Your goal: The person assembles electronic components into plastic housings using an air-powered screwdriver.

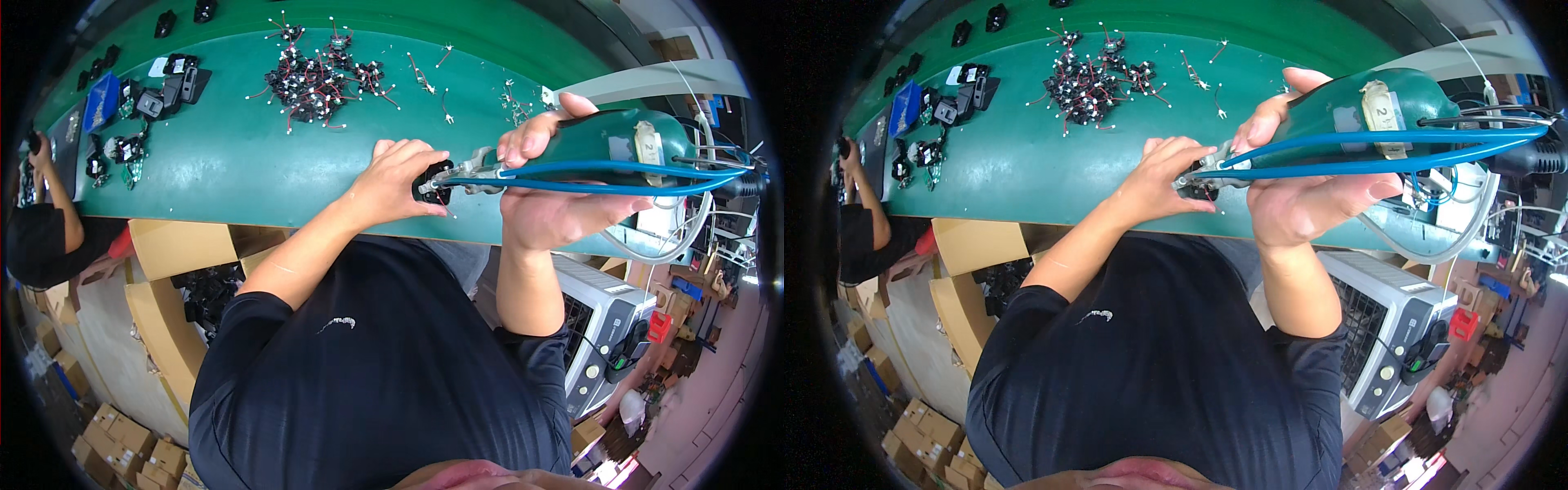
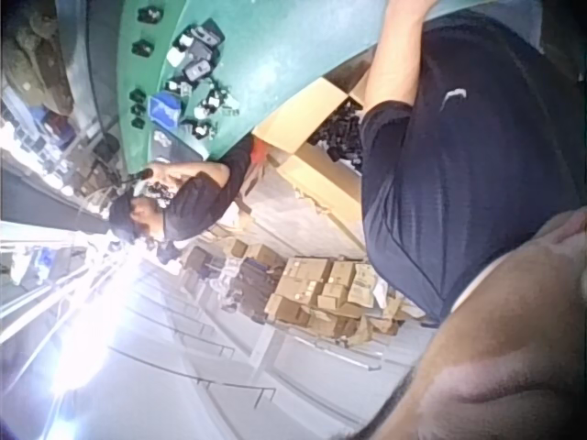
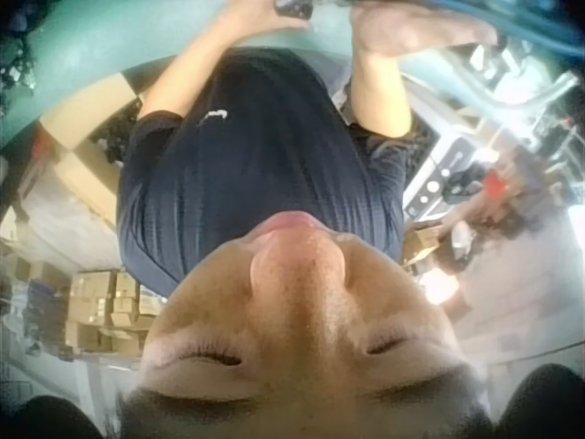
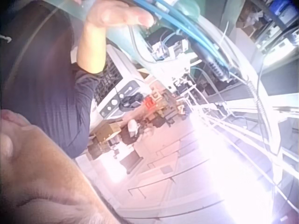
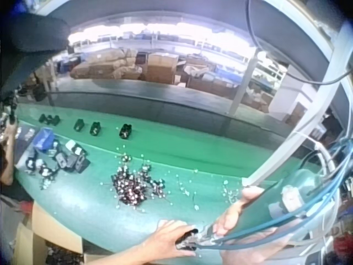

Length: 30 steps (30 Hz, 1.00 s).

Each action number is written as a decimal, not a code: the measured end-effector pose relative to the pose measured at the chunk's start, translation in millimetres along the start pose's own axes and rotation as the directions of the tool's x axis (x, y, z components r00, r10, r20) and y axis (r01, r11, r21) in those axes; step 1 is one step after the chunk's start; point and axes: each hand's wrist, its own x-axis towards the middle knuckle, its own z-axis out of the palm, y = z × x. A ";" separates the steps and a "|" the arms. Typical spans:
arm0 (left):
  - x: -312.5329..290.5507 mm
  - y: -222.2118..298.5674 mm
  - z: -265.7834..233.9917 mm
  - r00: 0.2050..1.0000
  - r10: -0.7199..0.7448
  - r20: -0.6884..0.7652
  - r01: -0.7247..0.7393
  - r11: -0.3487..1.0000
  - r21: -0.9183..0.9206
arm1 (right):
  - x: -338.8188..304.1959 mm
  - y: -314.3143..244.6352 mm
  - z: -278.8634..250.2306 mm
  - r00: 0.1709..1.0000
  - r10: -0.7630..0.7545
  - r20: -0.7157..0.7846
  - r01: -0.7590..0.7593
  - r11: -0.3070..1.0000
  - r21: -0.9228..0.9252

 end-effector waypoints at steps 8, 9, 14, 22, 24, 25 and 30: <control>0.3 0.4 -1.3 1.000 -0.020 0.021 0.020 1.000 0.002 | -0.7 0.3 -0.5 1.000 -0.005 0.015 0.005 1.000 -0.010; 0.3 0.5 -1.6 1.000 -0.020 0.024 0.020 1.000 -0.001 | -1.0 -0.1 -0.2 1.000 -0.005 0.015 0.005 1.000 -0.010; 0.4 -0.3 -1.1 0.999 -0.020 0.025 0.020 1.000 -0.008 | -1.4 -0.3 0.6 1.000 -0.004 0.028 0.005 1.000 -0.009; 0.7 -0.1 -1.1 0.999 -0.023 0.028 0.023 1.000 -0.014 | -2.1 -0.2 -0.5 0.999 0.010 0.032 -0.010 1.000 0.003; 0.8 -0.6 -0.7 1.000 -0.017 0.022 0.017 1.000 -0.012 | -1.9 -0.3 -0.4 0.999 0.005 0.034 -0.005 1.000 -0.002; 0.7 -0.6 -0.8 1.000 -0.011 0.015 0.011 1.000 -0.009 | -1.7 -0.3 -0.4 0.999 0.004 0.036 -0.004 1.000 0.000; 0.9 0.2 -2.2 0.999 -0.020 0.028 0.020 1.000 -0.007 | -2.2 0.7 -1.8 0.999 0.003 0.042 -0.003 1.000 -0.003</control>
